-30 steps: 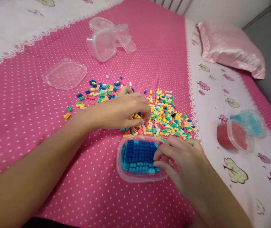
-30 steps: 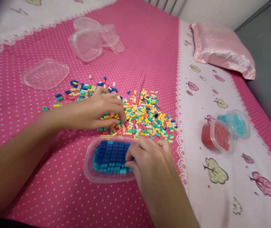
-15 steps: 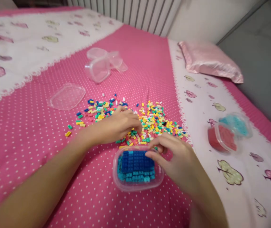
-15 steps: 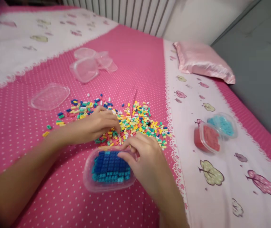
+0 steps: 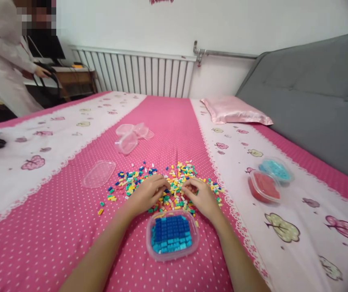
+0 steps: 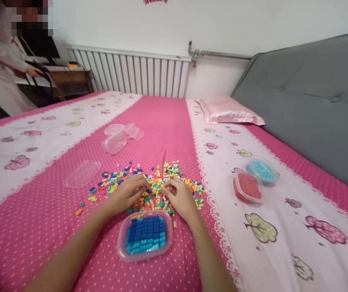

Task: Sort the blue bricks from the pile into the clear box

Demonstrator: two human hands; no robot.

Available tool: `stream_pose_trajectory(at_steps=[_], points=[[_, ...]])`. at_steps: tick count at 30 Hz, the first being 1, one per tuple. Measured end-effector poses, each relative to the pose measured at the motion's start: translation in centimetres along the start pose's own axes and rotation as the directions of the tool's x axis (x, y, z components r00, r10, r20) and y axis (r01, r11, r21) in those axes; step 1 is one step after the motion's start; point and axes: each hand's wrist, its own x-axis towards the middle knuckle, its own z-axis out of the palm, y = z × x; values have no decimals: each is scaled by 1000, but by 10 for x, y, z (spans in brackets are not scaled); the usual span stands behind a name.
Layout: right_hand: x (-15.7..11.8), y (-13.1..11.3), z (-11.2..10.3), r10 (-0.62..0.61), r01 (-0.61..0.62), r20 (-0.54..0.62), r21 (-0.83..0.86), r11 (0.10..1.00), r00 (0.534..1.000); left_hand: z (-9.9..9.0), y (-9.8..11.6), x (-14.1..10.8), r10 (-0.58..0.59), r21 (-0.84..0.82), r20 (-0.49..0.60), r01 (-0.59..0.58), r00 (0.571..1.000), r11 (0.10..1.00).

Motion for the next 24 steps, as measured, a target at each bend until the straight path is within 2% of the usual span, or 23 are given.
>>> stream_pose_trajectory(at_steps=[4, 7, 12, 15, 20, 24], points=[[0, -2, -2, -25, 25, -42, 16, 1000, 999, 3, 7, -18, -81, 3, -169, 83, 982, 997], [-4, 2, 0, -52, 52, -56, 11, 999, 997, 10, 16, -36, -138, 19, -306, 151, 942, 988], [-8, 23, 14, -71, 70, -6, -116, 991, 997, 30, 15, -58, -156, 127, -449, 236, 880, 964], [-9, 31, 23, -84, 83, 2, -119, 989, 997, 38, 10, -61, -137, 213, -440, 252, 887, 944], [-12, 29, 31, -114, 109, -30, -130, 985, 993, 46, 7, -60, -156, 270, -403, 280, 902, 921], [-14, 41, 44, -153, 142, -64, -158, 977, 986, 57, -7, -62, -90, 320, -472, 266, 877, 909]])
